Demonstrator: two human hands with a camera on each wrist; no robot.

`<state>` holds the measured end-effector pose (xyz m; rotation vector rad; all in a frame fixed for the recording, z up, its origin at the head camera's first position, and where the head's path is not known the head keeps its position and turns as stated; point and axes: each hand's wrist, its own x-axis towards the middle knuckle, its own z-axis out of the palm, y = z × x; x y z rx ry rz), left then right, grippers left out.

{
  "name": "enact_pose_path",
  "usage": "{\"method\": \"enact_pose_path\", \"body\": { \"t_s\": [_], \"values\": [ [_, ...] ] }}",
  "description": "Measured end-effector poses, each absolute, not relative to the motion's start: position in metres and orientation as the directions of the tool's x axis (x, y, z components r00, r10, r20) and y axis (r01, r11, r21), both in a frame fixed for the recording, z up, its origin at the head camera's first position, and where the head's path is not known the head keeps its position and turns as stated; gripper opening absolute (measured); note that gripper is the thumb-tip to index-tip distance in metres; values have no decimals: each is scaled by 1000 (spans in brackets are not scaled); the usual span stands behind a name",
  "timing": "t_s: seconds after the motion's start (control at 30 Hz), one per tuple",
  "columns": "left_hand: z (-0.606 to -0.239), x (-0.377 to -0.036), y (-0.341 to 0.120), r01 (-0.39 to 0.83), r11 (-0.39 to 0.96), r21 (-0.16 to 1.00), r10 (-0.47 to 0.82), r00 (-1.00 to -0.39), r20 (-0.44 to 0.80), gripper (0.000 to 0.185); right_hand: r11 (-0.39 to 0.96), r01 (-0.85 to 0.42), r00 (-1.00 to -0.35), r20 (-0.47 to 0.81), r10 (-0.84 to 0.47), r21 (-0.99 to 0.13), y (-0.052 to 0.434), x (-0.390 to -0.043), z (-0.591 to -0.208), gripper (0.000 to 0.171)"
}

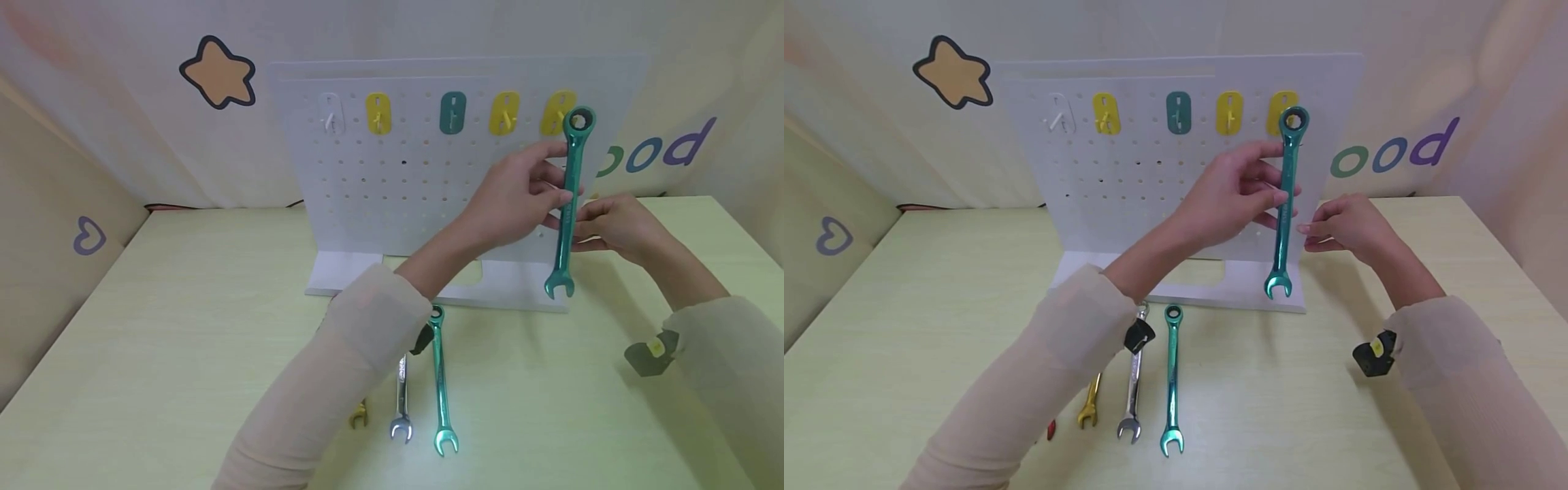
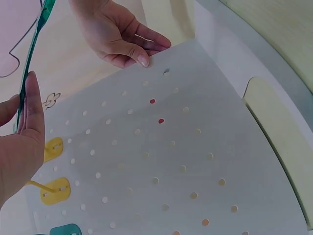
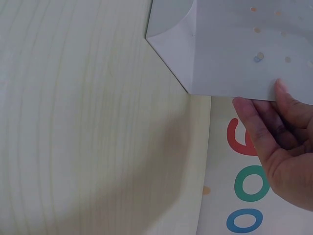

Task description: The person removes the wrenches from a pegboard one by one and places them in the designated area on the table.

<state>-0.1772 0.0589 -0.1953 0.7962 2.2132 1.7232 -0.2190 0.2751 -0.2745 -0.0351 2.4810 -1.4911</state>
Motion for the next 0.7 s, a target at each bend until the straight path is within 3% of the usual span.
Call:
{"method": "enact_pose_path", "body": {
  "t_s": [0.7],
  "values": [
    [-214, -177, 40, 231, 193, 954, 540, -837, 93, 44, 450, 124, -968, -207, -141, -884, 273, -217, -273, 11]
  ]
}}
